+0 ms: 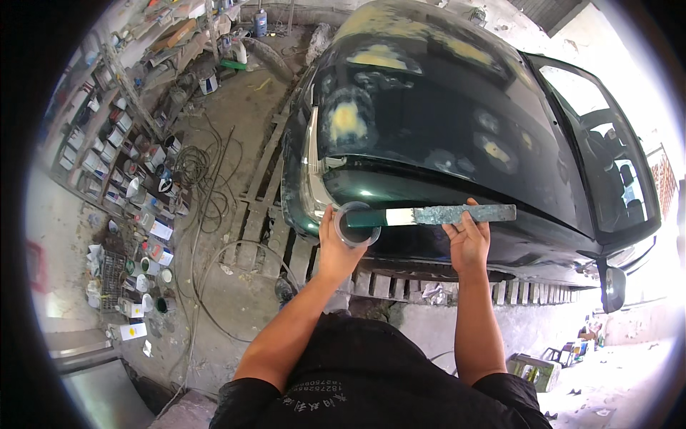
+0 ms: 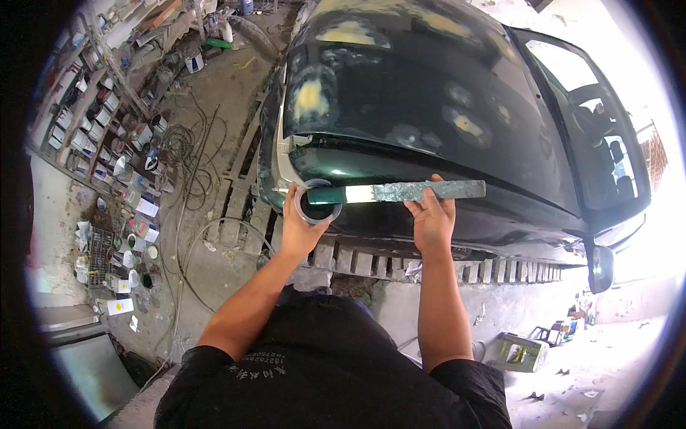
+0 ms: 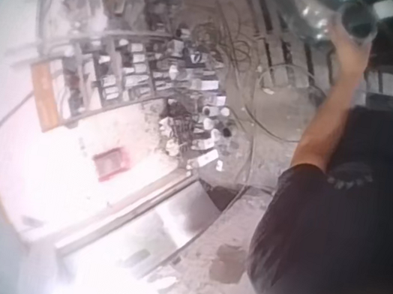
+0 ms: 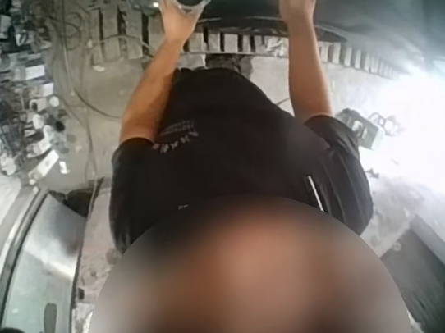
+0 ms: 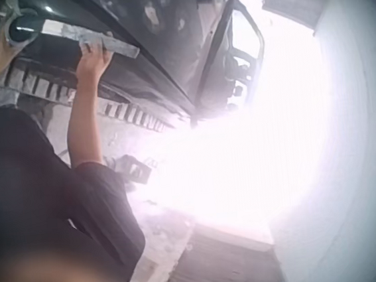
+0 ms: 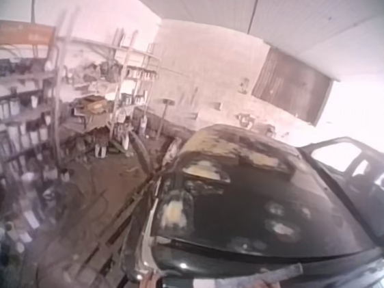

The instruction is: The person mixes green paint in a container using a flat tool, then applies the paint to the front and rear sections of a dark-colored pickup truck. The person walks around the vehicle to reach different areas and continues applying paint with the tool.

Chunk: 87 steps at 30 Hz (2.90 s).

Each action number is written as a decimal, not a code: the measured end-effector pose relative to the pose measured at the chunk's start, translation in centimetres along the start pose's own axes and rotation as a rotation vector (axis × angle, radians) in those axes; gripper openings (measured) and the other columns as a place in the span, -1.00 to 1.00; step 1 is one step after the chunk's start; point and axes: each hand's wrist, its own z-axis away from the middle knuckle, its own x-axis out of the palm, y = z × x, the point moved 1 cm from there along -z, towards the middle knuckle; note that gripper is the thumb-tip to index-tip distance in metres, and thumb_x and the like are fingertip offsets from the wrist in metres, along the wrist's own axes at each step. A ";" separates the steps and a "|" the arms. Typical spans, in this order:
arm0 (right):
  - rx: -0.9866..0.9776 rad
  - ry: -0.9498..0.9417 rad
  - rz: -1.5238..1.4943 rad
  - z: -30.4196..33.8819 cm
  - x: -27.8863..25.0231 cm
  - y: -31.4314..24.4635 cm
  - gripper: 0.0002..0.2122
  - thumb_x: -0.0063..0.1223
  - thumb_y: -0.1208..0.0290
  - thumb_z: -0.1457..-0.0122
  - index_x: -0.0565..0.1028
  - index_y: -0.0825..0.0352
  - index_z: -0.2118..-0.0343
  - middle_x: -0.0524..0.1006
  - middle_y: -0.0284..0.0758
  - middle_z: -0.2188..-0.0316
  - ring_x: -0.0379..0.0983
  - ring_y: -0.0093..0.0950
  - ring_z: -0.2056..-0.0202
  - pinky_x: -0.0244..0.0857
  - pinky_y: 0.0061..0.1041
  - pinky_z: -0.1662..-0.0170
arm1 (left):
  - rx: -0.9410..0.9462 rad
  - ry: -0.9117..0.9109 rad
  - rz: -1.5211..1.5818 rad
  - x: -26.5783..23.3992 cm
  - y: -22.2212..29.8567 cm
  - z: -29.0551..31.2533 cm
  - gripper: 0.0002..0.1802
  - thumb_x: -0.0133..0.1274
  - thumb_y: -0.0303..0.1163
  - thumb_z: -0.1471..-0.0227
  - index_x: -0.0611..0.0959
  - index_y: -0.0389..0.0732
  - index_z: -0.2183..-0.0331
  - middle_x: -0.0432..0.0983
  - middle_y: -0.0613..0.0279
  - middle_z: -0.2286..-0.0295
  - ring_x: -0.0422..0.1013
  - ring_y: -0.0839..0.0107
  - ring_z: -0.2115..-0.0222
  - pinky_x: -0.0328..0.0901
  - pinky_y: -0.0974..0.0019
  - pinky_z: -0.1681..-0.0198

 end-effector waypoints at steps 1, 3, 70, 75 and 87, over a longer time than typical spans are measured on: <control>-0.004 -0.010 -0.011 -0.1 -0.1 0.0 -0.63 -0.09 0.56 -0.29 0.25 0.33 -0.15 0.49 -0.27 0.19 0.52 -0.37 0.17 0.50 -0.26 0.13 | 0.005 0.003 -0.003 0.0 0.0 -0.1 -0.04 0.40 -0.33 0.27 0.29 -0.27 -0.15 0.08 -0.33 -0.20 0.05 -0.20 -0.23 0.05 -0.06 -0.25; -0.010 -0.018 -0.017 -0.2 -0.1 0.1 -0.64 -0.10 0.57 -0.29 0.26 0.33 -0.15 0.49 -0.26 0.19 0.52 -0.37 0.17 0.50 -0.25 0.13 | -0.001 0.002 -0.005 -0.1 0.2 -0.3 -0.04 0.41 -0.33 0.27 0.29 -0.27 -0.16 0.07 -0.33 -0.20 0.05 -0.20 -0.23 0.06 -0.06 -0.25; -0.307 -0.188 0.377 2.2 11.1 -4.8 -0.58 -0.03 0.55 -0.29 0.22 0.48 -0.18 0.46 -0.29 0.16 0.49 -0.55 0.19 0.53 -0.47 0.16 | 0.127 0.015 0.036 -3.8 2.5 -4.2 -0.10 0.43 -0.37 0.29 0.35 -0.30 -0.10 0.21 -0.19 -0.14 0.19 -0.08 -0.18 0.09 0.07 -0.24; -0.300 -0.366 0.570 4.3 10.3 -5.1 -0.54 0.04 0.56 -0.26 0.23 0.49 -0.19 0.50 -0.34 0.21 0.46 -0.62 0.23 0.41 -0.59 0.16 | 0.141 -0.195 0.128 -3.4 4.6 -1.6 -0.15 0.42 -0.37 0.28 0.39 -0.28 -0.07 0.27 -0.13 -0.11 0.16 -0.01 -0.20 0.07 0.09 -0.25; 0.157 -0.386 0.584 7.2 3.8 -8.3 -0.47 0.18 0.42 -0.19 0.27 0.48 -0.18 0.49 -0.34 0.19 0.42 -0.58 0.14 0.31 -0.54 0.04 | 0.196 -0.816 0.426 -0.5 7.4 3.8 -0.03 0.48 -0.38 0.34 0.34 -0.20 -0.12 0.06 -0.14 -0.24 0.09 0.05 -0.26 0.03 0.10 -0.28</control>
